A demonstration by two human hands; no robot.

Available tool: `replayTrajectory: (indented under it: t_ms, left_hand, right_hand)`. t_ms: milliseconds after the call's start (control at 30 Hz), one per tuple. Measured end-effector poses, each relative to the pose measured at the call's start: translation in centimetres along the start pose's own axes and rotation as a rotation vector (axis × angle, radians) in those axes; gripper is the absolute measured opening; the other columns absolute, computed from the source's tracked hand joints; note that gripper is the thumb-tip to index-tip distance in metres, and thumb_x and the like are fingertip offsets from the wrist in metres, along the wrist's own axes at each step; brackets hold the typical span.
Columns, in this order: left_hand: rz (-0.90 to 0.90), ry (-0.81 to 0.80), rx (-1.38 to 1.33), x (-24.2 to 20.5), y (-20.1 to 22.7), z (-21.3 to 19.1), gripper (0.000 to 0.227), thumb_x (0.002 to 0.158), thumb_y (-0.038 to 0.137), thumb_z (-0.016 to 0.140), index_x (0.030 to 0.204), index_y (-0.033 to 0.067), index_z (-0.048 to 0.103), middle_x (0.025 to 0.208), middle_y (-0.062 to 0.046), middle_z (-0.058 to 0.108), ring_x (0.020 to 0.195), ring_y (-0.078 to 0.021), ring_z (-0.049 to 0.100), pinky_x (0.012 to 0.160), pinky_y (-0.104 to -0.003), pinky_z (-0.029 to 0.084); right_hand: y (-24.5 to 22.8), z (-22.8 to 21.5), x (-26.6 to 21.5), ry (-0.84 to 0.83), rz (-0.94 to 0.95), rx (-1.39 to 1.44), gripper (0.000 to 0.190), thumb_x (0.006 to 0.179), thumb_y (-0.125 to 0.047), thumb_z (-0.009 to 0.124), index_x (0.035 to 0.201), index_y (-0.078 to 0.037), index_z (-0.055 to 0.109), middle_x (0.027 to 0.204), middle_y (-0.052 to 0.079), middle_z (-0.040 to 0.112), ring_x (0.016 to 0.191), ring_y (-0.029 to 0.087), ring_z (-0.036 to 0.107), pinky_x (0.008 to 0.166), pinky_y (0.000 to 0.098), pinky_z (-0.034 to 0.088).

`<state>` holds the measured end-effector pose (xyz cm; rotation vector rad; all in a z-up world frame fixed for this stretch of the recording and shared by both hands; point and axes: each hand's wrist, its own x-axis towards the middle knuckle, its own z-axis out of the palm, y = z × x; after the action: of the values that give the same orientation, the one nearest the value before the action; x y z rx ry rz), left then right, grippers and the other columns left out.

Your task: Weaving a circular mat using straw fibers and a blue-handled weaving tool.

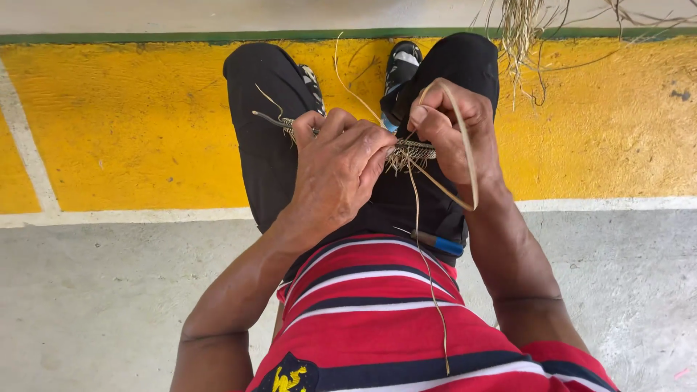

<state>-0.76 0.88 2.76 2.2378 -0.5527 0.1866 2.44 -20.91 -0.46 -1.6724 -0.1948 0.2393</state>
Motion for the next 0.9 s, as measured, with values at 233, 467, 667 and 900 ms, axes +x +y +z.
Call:
replayTrajectory:
  t_ms: [233,467,667,900]
  left_hand:
    - [-0.025,-0.031,0.013,-0.1,0.0,0.1,0.031,0.098,0.012,0.076,0.128,0.0169,0.071,0.101,0.007,0.069,0.097,-0.0157,0.057,0.099,-0.042,0.031]
    - [0.013,-0.051,0.013,-0.5,-0.1,0.4,0.035,0.091,0.008,0.075,0.124,0.0199,0.072,0.118,0.005,0.072,0.105,-0.0163,0.056,0.102,-0.045,0.029]
    - [0.010,-0.023,0.023,-0.8,-0.3,0.7,0.035,0.089,0.008,0.076,0.122,0.0208,0.073,0.114,0.007,0.072,0.104,-0.0149,0.059,0.104,-0.045,0.030]
    - [0.018,-0.011,-0.004,-0.6,-0.5,0.7,0.034,0.091,0.008,0.075,0.123,0.0202,0.073,0.115,0.007,0.073,0.100,-0.0154,0.057,0.102,-0.044,0.030]
  right_hand:
    - [-3.7,-0.7,-1.2,-0.152,-0.271,-0.250,0.015,0.101,-0.010,0.071,0.090,-0.001,0.068,0.080,0.003,0.064,0.074,0.009,0.055,0.063,0.0281,0.044]
    - [1.9,-1.5,1.5,-0.266,0.022,-0.120,0.020,0.113,-0.017,0.057,0.111,-0.003,0.071,0.089,0.001,0.066,0.078,0.008,0.059,0.068,0.0245,0.052]
    - [1.4,-0.1,5.7,-0.159,-0.152,-0.169,0.015,0.116,-0.013,0.057,0.106,-0.001,0.058,0.089,0.006,0.065,0.081,0.012,0.068,0.071,0.0272,0.059]
    - [-1.8,-0.6,6.6,-0.007,-0.132,-0.013,0.027,0.109,-0.024,0.052,0.110,0.001,0.063,0.090,0.008,0.070,0.082,0.014,0.070,0.075,0.0294,0.059]
